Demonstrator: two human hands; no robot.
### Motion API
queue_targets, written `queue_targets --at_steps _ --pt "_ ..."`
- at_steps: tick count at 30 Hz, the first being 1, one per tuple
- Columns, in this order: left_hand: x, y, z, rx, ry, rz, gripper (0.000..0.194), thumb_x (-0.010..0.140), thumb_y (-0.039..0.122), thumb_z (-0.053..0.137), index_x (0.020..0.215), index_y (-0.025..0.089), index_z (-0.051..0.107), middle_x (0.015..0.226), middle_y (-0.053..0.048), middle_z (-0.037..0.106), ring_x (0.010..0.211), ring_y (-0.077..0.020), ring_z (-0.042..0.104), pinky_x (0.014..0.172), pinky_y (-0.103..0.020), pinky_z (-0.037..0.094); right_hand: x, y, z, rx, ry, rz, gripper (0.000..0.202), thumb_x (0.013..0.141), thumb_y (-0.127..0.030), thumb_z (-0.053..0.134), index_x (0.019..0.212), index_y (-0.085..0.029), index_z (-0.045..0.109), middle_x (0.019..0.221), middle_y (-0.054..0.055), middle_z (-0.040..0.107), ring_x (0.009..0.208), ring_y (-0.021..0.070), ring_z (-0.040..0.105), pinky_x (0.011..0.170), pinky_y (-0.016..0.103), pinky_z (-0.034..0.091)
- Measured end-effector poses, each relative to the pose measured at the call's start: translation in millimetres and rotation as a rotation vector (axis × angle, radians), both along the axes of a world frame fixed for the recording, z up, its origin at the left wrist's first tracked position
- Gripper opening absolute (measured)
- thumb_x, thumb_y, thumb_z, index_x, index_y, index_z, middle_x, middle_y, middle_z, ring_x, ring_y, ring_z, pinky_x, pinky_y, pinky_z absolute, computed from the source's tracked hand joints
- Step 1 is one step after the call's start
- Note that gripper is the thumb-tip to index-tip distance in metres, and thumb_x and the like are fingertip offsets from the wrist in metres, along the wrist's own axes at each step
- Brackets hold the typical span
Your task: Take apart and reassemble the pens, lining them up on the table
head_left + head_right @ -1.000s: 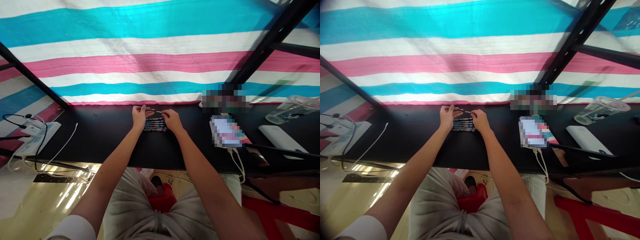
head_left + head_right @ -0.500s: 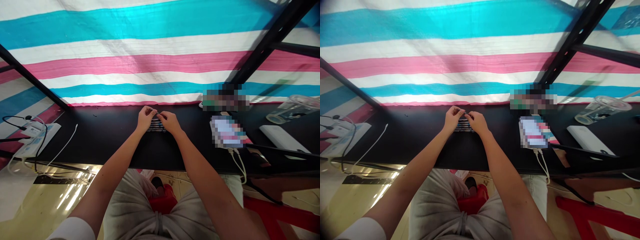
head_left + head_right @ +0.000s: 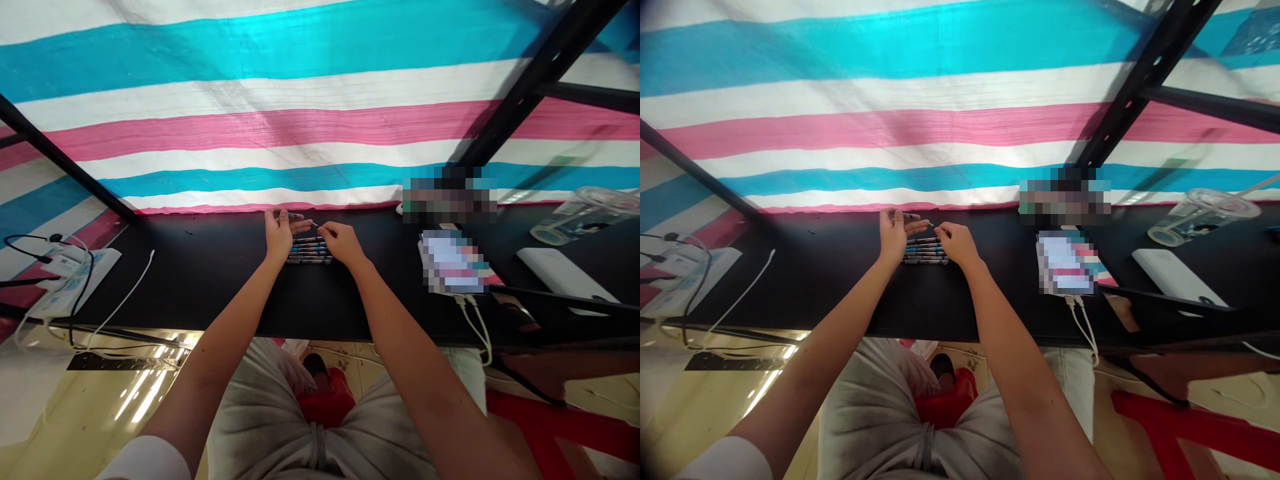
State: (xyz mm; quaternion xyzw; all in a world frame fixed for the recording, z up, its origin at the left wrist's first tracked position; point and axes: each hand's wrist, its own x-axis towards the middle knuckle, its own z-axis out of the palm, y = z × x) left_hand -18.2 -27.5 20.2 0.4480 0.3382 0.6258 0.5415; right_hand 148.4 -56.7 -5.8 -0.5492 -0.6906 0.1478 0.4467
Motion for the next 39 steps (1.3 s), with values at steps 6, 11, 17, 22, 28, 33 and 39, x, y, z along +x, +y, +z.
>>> queue_targets --at_steps 6,11,17,22,28,33,39 --pt "-0.8 -0.2 0.1 0.010 0.016 -0.012 0.033 0.095 0.051 0.056 0.098 0.025 0.036 0.085 -0.002 0.069 0.091 -0.0223 0.076 0.081 -0.034 0.062 1.0 0.6 -0.8 -0.004 -0.005 0.004 0.029 0.092 -0.037 0.052 0.075 -0.020 0.068 0.065 0.002 0.062 0.063 0.0175 0.052 0.062 0.030 0.033" --pt "-0.4 -0.5 1.1 -0.015 0.024 -0.013 0.035 0.093 0.050 0.061 0.098 0.024 0.039 0.086 -0.003 0.071 0.094 -0.0227 0.076 0.082 -0.035 0.062 0.6 0.7 -1.0 0.007 -0.012 0.009 0.028 0.092 -0.037 0.053 0.073 -0.021 0.067 0.065 0.001 0.061 0.063 0.0171 0.051 0.061 0.030 0.033" --pt "-0.2 1.1 -1.3 0.014 0.022 -0.038 0.038 0.088 0.049 0.068 0.096 0.022 0.043 0.085 -0.004 0.072 0.090 -0.0229 0.076 0.081 -0.036 0.062 0.0 0.3 -0.9 0.008 -0.010 0.019 0.028 0.092 -0.036 0.053 0.073 -0.020 0.067 0.063 0.000 0.059 0.061 0.0157 0.050 0.061 0.029 0.032" --pt "-0.8 4.1 -6.2 0.065 0.074 -0.047 0.037 0.089 0.051 0.066 0.098 0.022 0.044 0.085 -0.005 0.072 0.087 -0.0240 0.076 0.081 -0.041 0.063 -0.1 0.0 -0.7 0.007 0.001 0.027 0.029 0.092 -0.035 0.053 0.074 -0.019 0.068 0.064 0.000 0.060 0.061 0.0150 0.050 0.061 0.029 0.032" --pt "-1.6 4.6 -9.2 0.128 0.108 -0.088 0.041 0.084 0.051 0.071 0.098 0.021 0.047 0.086 -0.006 0.073 0.078 -0.0220 0.076 0.076 -0.040 0.064 -0.1 0.1 -0.5 0.003 0.002 0.032 0.029 0.092 -0.036 0.054 0.074 -0.018 0.068 0.064 0.001 0.059 0.061 0.0151 0.049 0.061 0.029 0.032" --pt "-0.3 2.8 -10.0 0.136 0.154 -0.143 0.038 0.082 0.047 0.074 0.095 0.019 0.052 0.084 -0.005 0.073 0.072 -0.0198 0.074 0.075 -0.039 0.063 -1.0 -0.7 0.7 0.012 -0.005 0.042 0.028 0.092 -0.035 0.054 0.076 -0.018 0.070 0.065 0.001 0.062 0.062 0.0153 0.051 0.061 0.029 0.034" --pt "0.8 3.5 -11.8 0.159 0.303 -0.095 0.028 0.080 0.039 0.075 0.090 0.017 0.060 0.076 -0.002 0.070 0.070 -0.0158 0.071 0.072 -0.030 0.060 -5.3 2.4 -3.5 0.071 0.055 0.036 0.019 0.082 -0.025 0.059 0.096 -0.017 0.070 0.087 0.006 0.068 0.072 0.0180 0.057 0.070 0.031 0.045"
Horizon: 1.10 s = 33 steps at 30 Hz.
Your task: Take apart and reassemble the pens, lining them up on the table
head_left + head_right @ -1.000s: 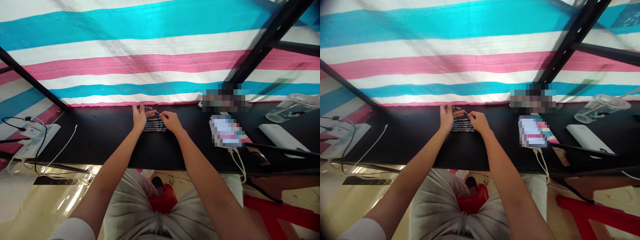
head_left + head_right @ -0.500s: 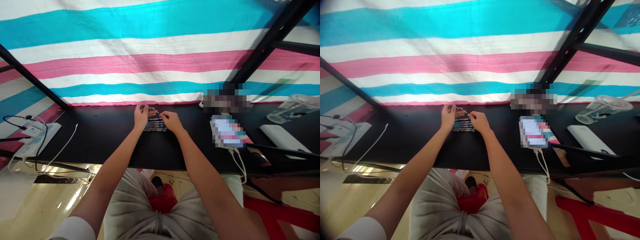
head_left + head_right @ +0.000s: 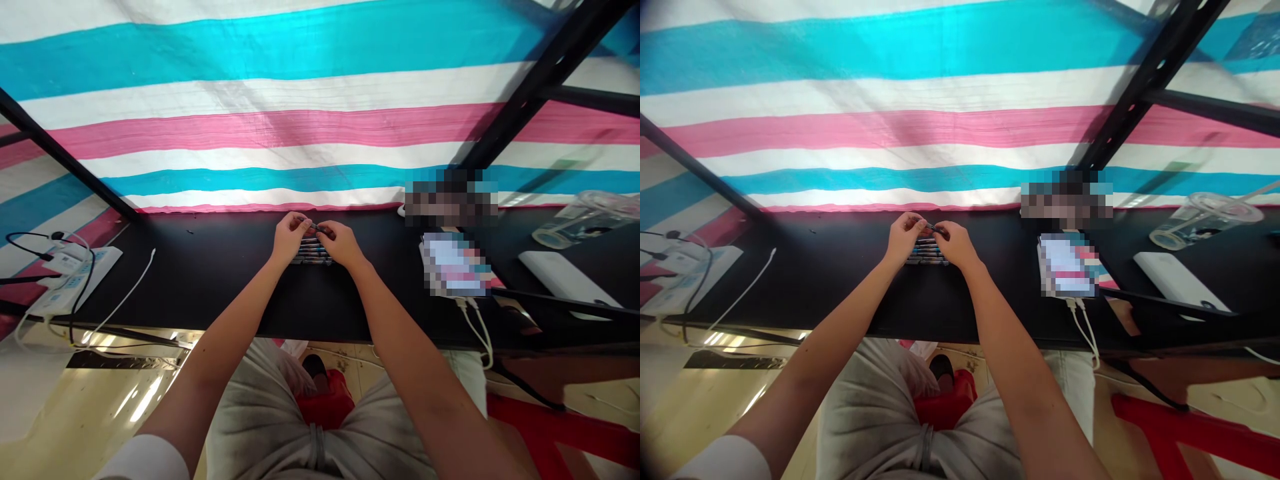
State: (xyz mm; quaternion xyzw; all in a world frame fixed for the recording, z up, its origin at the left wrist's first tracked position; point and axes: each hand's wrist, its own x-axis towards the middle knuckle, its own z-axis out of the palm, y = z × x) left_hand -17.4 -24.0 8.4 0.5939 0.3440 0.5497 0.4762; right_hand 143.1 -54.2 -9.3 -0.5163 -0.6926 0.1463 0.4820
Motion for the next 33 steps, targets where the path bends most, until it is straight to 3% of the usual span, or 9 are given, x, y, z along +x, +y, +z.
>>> queue_targets --at_steps 4,12,17,27,31,33 --pt "-1.5 -1.8 3.1 0.029 0.074 0.088 0.022 0.081 0.033 0.074 0.087 0.016 0.062 0.068 0.000 0.066 0.060 -0.0120 0.065 0.062 -0.024 0.053 -0.8 1.6 -1.6 0.037 0.047 0.002 0.021 0.076 -0.016 0.057 0.095 -0.017 0.066 0.091 0.006 0.062 0.073 0.0171 0.056 0.072 0.032 0.048" --pt "-4.9 -5.8 9.7 -0.018 0.170 0.119 0.026 0.082 0.036 0.073 0.075 0.018 0.055 0.055 0.002 0.061 0.052 -0.0116 0.058 0.055 -0.023 0.044 -0.7 0.7 1.1 0.030 0.063 0.033 0.011 0.077 -0.018 0.062 0.087 -0.020 0.067 0.086 0.004 0.063 0.074 0.0181 0.057 0.075 0.035 0.051" --pt "-5.8 -2.5 8.1 -0.039 0.112 0.095 0.021 0.082 0.032 0.072 0.080 0.017 0.059 0.059 0.001 0.061 0.054 -0.0112 0.058 0.056 -0.024 0.046 -1.2 0.8 0.6 0.023 0.074 0.068 0.014 0.081 -0.019 0.059 0.090 -0.019 0.070 0.088 0.006 0.067 0.078 0.0199 0.062 0.078 0.036 0.052" --pt "-5.5 0.5 3.7 0.025 0.148 -0.074 0.014 0.080 0.021 0.069 0.090 0.017 0.060 0.072 0.000 0.062 0.068 -0.0133 0.064 0.063 -0.025 0.051 -0.5 0.0 1.0 -0.045 0.050 0.081 0.026 0.085 -0.015 0.047 0.092 -0.017 0.072 0.083 0.006 0.071 0.078 0.0201 0.065 0.080 0.034 0.052" --pt "-2.8 -1.4 5.6 0.014 0.080 -0.052 0.024 0.078 0.021 0.072 0.097 0.017 0.058 0.089 -0.003 0.067 0.076 -0.0134 0.066 0.069 -0.026 0.053 -1.3 -0.7 2.5 -0.037 0.041 0.059 0.025 0.085 -0.017 0.049 0.093 -0.017 0.072 0.089 0.007 0.072 0.082 0.0212 0.065 0.082 0.035 0.051" --pt "-2.2 -2.6 6.6 -0.022 0.079 0.004 0.024 0.080 0.028 0.073 0.095 0.017 0.057 0.082 -0.002 0.066 0.068 -0.0123 0.063 0.063 -0.024 0.050 -1.7 -1.1 3.0 -0.021 0.034 0.045 0.022 0.085 -0.018 0.052 0.095 -0.018 0.072 0.093 0.008 0.072 0.084 0.0217 0.065 0.083 0.036 0.052"
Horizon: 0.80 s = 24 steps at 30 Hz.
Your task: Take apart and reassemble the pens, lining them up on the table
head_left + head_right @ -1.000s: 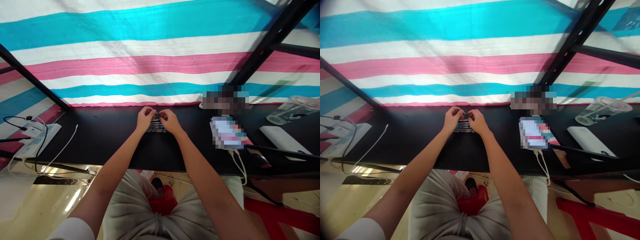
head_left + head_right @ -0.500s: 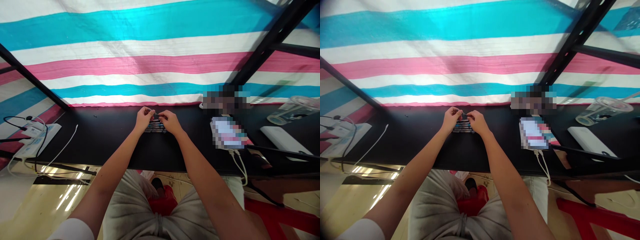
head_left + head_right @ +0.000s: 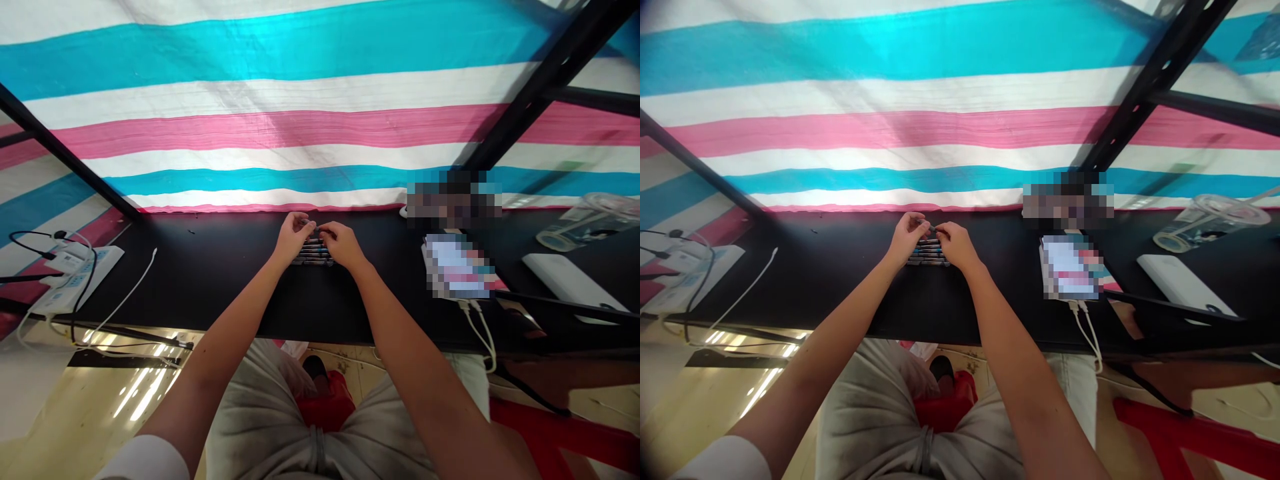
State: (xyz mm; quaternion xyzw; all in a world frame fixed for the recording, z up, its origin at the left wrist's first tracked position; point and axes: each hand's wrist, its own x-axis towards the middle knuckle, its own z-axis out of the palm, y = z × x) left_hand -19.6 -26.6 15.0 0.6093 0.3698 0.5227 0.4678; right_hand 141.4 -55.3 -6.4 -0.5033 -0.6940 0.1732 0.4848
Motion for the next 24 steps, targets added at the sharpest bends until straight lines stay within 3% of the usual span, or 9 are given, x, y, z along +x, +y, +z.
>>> queue_targets --at_steps 5,10,15,18,21,24 --pt "-3.8 -0.7 0.4 -0.015 0.141 0.050 0.026 0.087 0.040 0.067 0.078 0.019 0.054 0.052 0.004 0.051 0.047 -0.0099 0.047 0.050 -0.023 0.038 -0.9 0.0 -0.6 0.014 -0.016 0.005 0.019 0.083 -0.020 0.057 0.094 -0.019 0.072 0.093 0.008 0.071 0.084 0.0216 0.064 0.082 0.036 0.052" --pt "-5.6 0.8 0.2 0.091 0.146 -0.033 0.009 0.081 0.022 0.065 0.082 0.019 0.057 0.065 0.003 0.056 0.060 -0.0116 0.056 0.057 -0.023 0.044 0.0 1.3 -2.1 0.008 -0.033 0.012 0.024 0.085 -0.017 0.051 0.095 -0.019 0.072 0.093 0.008 0.071 0.087 0.0222 0.065 0.083 0.037 0.052" --pt "-4.3 0.5 4.7 0.042 0.028 -0.101 0.008 0.079 0.023 0.066 0.085 0.017 0.063 0.087 -0.004 0.064 0.081 -0.0157 0.065 0.066 -0.025 0.052 1.0 1.9 -2.5 0.041 -0.020 -0.026 0.019 0.083 -0.018 0.055 0.093 -0.019 0.071 0.091 0.007 0.070 0.083 0.0215 0.063 0.080 0.036 0.050" --pt "-4.6 1.0 5.2 0.013 0.005 -0.024 0.017 0.084 0.032 0.067 0.093 0.018 0.063 0.082 -0.003 0.065 0.072 -0.0137 0.063 0.059 -0.023 0.049 1.0 2.1 -2.7 0.034 -0.005 -0.025 0.017 0.083 -0.019 0.057 0.093 -0.019 0.070 0.091 0.007 0.069 0.083 0.0213 0.063 0.080 0.036 0.051" --pt "-5.8 1.6 2.9 -0.017 0.103 0.053 0.025 0.087 0.041 0.066 0.083 0.017 0.060 0.064 0.001 0.058 0.055 -0.0099 0.053 0.052 -0.021 0.042 1.1 2.4 -3.1 0.035 -0.008 -0.018 0.015 0.082 -0.019 0.058 0.092 -0.019 0.070 0.090 0.007 0.068 0.083 0.0215 0.063 0.080 0.037 0.051" --pt "-6.7 1.5 1.5 -0.002 0.147 0.037 0.019 0.087 0.034 0.066 0.078 0.018 0.058 0.059 0.002 0.055 0.051 -0.0095 0.050 0.052 -0.022 0.041 1.0 2.7 -3.9 0.030 -0.014 -0.008 0.015 0.082 -0.020 0.058 0.091 -0.019 0.070 0.090 0.007 0.069 0.083 0.0217 0.064 0.081 0.038 0.051"
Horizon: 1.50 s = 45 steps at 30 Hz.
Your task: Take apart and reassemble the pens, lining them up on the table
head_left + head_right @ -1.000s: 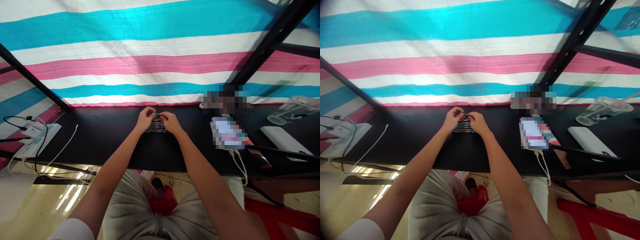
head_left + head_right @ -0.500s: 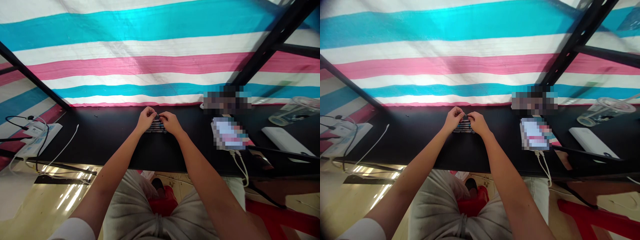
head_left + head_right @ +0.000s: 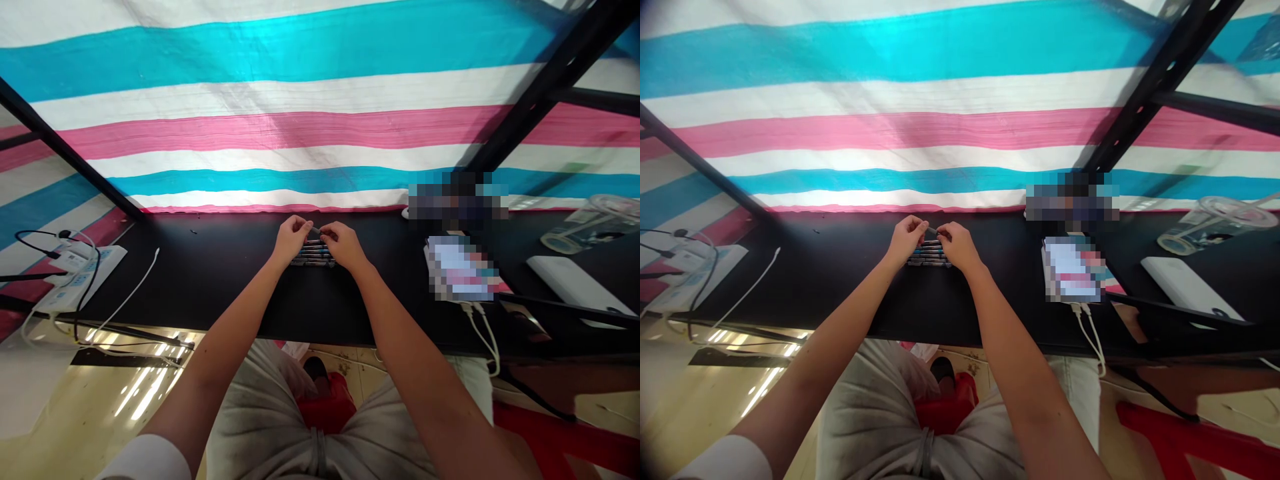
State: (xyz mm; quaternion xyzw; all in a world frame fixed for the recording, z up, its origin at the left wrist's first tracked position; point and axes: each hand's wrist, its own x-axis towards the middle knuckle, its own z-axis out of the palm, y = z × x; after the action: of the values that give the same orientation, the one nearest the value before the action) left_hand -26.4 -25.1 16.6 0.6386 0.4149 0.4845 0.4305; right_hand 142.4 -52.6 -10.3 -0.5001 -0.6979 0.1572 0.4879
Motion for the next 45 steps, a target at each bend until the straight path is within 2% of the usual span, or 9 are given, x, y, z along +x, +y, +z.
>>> queue_targets --at_steps 3,6,9,12,21,27,33,39,45 --pt "0.4 -0.4 1.6 0.036 -0.037 -0.057 0.005 0.081 0.020 0.065 0.079 0.018 0.061 0.070 0.000 0.060 0.065 -0.0122 0.060 0.058 -0.023 0.047 -0.8 -0.1 -0.4 -0.056 0.069 -0.004 0.021 0.082 -0.021 0.059 0.100 -0.019 0.068 0.091 0.007 0.070 0.083 0.0213 0.065 0.081 0.038 0.052" --pt "1.3 -0.2 3.6 0.035 -0.082 -0.042 0.006 0.079 0.017 0.065 0.084 0.018 0.062 0.084 -0.002 0.065 0.074 -0.0138 0.064 0.062 -0.023 0.050 -1.7 -1.1 0.5 -0.104 0.134 -0.024 0.027 0.081 -0.022 0.060 0.107 -0.019 0.064 0.086 0.005 0.070 0.078 0.0203 0.064 0.077 0.036 0.052" --pt "0.6 0.7 2.8 -0.006 -0.040 0.056 0.014 0.083 0.029 0.068 0.087 0.018 0.060 0.073 0.000 0.063 0.059 -0.0113 0.059 0.055 -0.023 0.045 -2.1 -2.8 2.3 -0.102 0.150 -0.023 0.019 0.080 -0.024 0.062 0.099 -0.020 0.062 0.084 0.004 0.069 0.079 0.0202 0.065 0.076 0.035 0.051" --pt "-1.3 1.4 0.0 0.005 0.084 0.077 0.027 0.087 0.041 0.066 0.075 0.018 0.057 0.057 0.002 0.056 0.048 -0.0098 0.050 0.050 -0.023 0.039 -1.5 -4.2 3.6 -0.088 0.126 -0.009 0.010 0.082 -0.026 0.061 0.091 -0.021 0.060 0.083 0.003 0.069 0.079 0.0201 0.065 0.074 0.034 0.049" --pt "0.8 2.8 -2.1 -0.066 -0.066 0.019 0.017 0.086 0.029 0.066 0.079 0.018 0.055 0.059 0.002 0.058 0.047 -0.0104 0.055 0.045 -0.022 0.040 2.8 -0.7 1.2 -0.039 0.004 -0.066 0.012 0.075 -0.021 0.063 0.086 -0.020 0.060 0.091 0.004 0.066 0.076 0.0190 0.060 0.075 0.035 0.048" --pt "-0.3 1.7 0.0 -0.071 -0.112 0.015 0.015 0.087 0.027 0.066 0.082 0.018 0.056 0.059 0.002 0.058 0.049 -0.0106 0.056 0.048 -0.023 0.045 2.9 -3.1 4.9 -0.138 0.094 -0.023 0.017 0.086 -0.019 0.050 0.086 -0.020 0.068 0.077 0.004 0.071 0.074 0.0207 0.066 0.076 0.036 0.051" --pt "-0.2 2.4 0.0 -0.075 -0.137 0.018 0.012 0.087 0.024 0.066 0.083 0.017 0.057 0.059 0.002 0.058 0.050 -0.0103 0.057 0.050 -0.023 0.046 2.4 -4.1 6.7 -0.045 0.045 -0.040 0.014 0.076 -0.023 0.065 0.090 -0.019 0.069 0.090 0.006 0.072 0.083 0.0226 0.066 0.080 0.037 0.051" --pt "-0.8 2.4 -1.3 -0.011 -0.132 -0.021 0.011 0.087 0.022 0.063 0.081 0.017 0.056 0.056 0.002 0.057 0.049 -0.0103 0.056 0.051 -0.023 0.046 3.4 -4.7 7.7 -0.141 0.018 -0.032 0.020 0.088 -0.021 0.050 0.082 -0.020 0.070 0.068 0.002 0.068 0.067 0.0200 0.063 0.070 0.034 0.047" --pt "-1.4 4.6 -2.6 -0.019 -0.171 0.015 0.014 0.086 0.027 0.067 0.083 0.017 0.058 0.058 0.002 0.058 0.049 -0.0100 0.056 0.051 -0.023 0.046 2.9 -6.4 8.9 -0.026 0.025 -0.075 0.017 0.078 -0.024 0.065 0.094 -0.019 0.069 0.091 0.006 0.072 0.084 0.0225 0.065 0.079 0.035 0.049"
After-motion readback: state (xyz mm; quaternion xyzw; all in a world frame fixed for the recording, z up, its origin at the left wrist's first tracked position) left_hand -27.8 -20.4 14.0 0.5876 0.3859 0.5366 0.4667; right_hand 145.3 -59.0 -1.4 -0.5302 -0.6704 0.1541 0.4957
